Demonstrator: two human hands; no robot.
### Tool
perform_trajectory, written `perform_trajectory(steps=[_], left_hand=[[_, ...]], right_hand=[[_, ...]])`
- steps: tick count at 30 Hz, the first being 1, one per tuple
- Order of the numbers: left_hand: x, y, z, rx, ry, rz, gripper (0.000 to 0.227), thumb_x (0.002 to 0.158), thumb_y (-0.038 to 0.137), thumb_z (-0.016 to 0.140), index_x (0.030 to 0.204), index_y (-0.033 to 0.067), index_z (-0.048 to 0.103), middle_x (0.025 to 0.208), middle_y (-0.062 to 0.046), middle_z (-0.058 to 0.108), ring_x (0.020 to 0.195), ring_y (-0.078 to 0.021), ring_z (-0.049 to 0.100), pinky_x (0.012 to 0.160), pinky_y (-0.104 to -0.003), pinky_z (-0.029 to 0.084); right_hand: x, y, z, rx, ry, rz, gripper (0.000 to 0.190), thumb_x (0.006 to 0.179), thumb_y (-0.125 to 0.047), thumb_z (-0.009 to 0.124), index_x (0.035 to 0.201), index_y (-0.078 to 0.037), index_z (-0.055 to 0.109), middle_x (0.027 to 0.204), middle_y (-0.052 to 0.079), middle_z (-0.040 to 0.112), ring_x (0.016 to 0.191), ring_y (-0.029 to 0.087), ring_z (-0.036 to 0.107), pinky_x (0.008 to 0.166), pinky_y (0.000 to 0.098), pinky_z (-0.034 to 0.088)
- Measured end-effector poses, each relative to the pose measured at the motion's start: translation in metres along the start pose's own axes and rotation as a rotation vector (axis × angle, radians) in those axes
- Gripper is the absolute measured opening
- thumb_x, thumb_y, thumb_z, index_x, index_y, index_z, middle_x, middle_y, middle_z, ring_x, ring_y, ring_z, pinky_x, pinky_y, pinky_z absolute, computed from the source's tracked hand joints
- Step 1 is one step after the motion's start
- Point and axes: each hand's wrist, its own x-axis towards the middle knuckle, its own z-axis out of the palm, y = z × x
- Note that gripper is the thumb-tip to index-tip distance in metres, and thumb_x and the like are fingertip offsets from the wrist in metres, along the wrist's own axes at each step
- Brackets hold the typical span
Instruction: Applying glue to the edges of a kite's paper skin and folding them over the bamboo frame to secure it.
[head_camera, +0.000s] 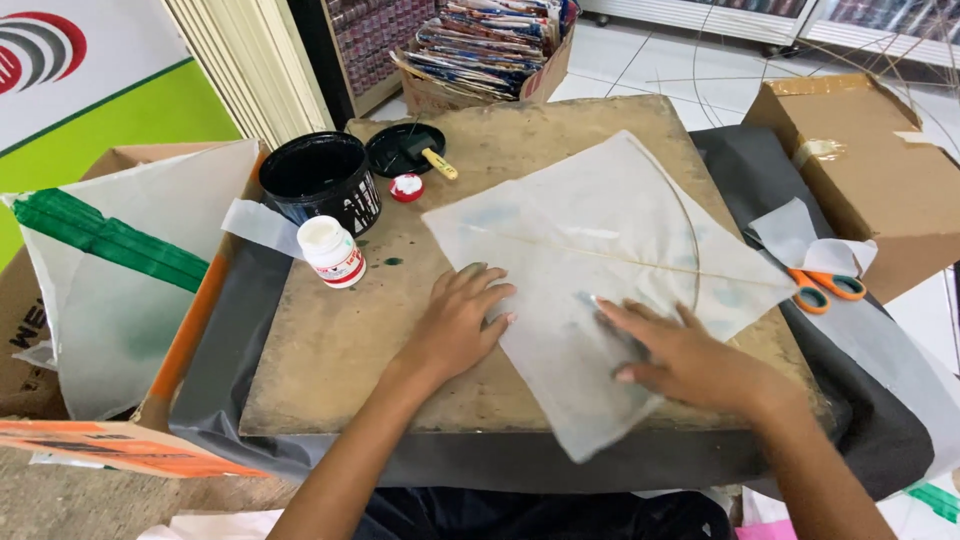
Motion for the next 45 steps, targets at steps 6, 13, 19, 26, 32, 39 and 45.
perform_trajectory(steps=[6,13,19,26,32,39,45], left_hand=[[0.006,0.012,0.006,-0.047,-0.050,0.068,0.039,0.097,0.016,0.061,0.136,0.0107,0.062,0.147,-0.018,0.056,0.144,-0.0371,0.044,0.122,-0.058,0.026],[0.028,0.014,0.007,0.045,-0.072,0.084,0.044,0.100,0.024,0.058,0.142,0.0113,0.058,0.151,-0.017,0.053,0.145,-0.0354,0.043,0.123,-0.057,0.027],[0.064,0.012,0.006,0.146,-0.026,0.072,0.046,0.103,0.030,0.053,0.143,0.0086,0.056,0.153,-0.020,0.050,0.147,-0.0368,0.041,0.122,-0.059,0.027],[0.091,0.010,0.009,0.232,-0.219,-0.019,0.061,0.106,0.047,0.028,0.156,0.0125,0.040,0.162,-0.015,0.040,0.152,-0.0308,0.033,0.125,-0.061,0.016],[0.086,-0.003,0.000,0.240,-0.283,-0.098,0.062,0.107,0.048,0.027,0.157,0.0128,0.037,0.161,-0.014,0.041,0.151,-0.0298,0.035,0.124,-0.065,0.010],[0.080,-0.017,-0.009,0.280,-0.303,-0.141,0.063,0.106,0.051,0.024,0.154,0.0136,0.042,0.161,-0.010,0.042,0.150,-0.0272,0.036,0.123,-0.066,0.012],[0.090,-0.028,0.012,0.314,-0.231,-0.111,0.061,0.107,0.050,0.028,0.151,0.0119,0.046,0.151,-0.013,0.053,0.142,-0.0289,0.048,0.120,-0.067,0.019]], right_hand=[[0.019,0.006,0.000,0.217,0.335,-0.040,0.066,0.096,-0.021,0.061,0.157,-0.013,0.039,0.149,0.020,0.054,0.143,0.041,0.044,0.121,0.0634,0.023],[0.074,0.034,0.026,0.055,0.341,-0.008,0.082,0.097,-0.037,0.059,0.166,-0.021,0.016,0.158,0.023,0.037,0.151,0.048,0.021,0.119,0.0692,0.012],[0.090,0.039,0.021,-0.008,0.307,-0.020,0.074,0.103,-0.041,0.049,0.166,-0.021,0.015,0.157,0.015,0.045,0.151,0.038,0.031,0.120,0.0689,0.008],[0.105,0.033,0.004,0.057,0.286,-0.064,0.068,0.105,-0.032,0.045,0.165,-0.018,0.017,0.162,0.015,0.038,0.149,0.034,0.035,0.123,0.0614,0.013],[0.131,0.023,-0.002,0.073,0.228,-0.113,0.066,0.106,-0.041,0.039,0.164,-0.019,0.017,0.160,0.013,0.041,0.147,0.032,0.039,0.126,0.0572,0.012],[0.147,0.040,-0.006,-0.047,0.205,-0.025,0.068,0.107,-0.045,0.032,0.167,-0.023,0.008,0.156,0.006,0.048,0.145,0.025,0.043,0.126,0.0567,0.009],[0.161,0.044,-0.008,-0.089,0.241,-0.001,0.067,0.107,-0.045,0.031,0.167,-0.025,0.009,0.152,0.008,0.053,0.141,0.027,0.049,0.126,0.0557,0.012]])
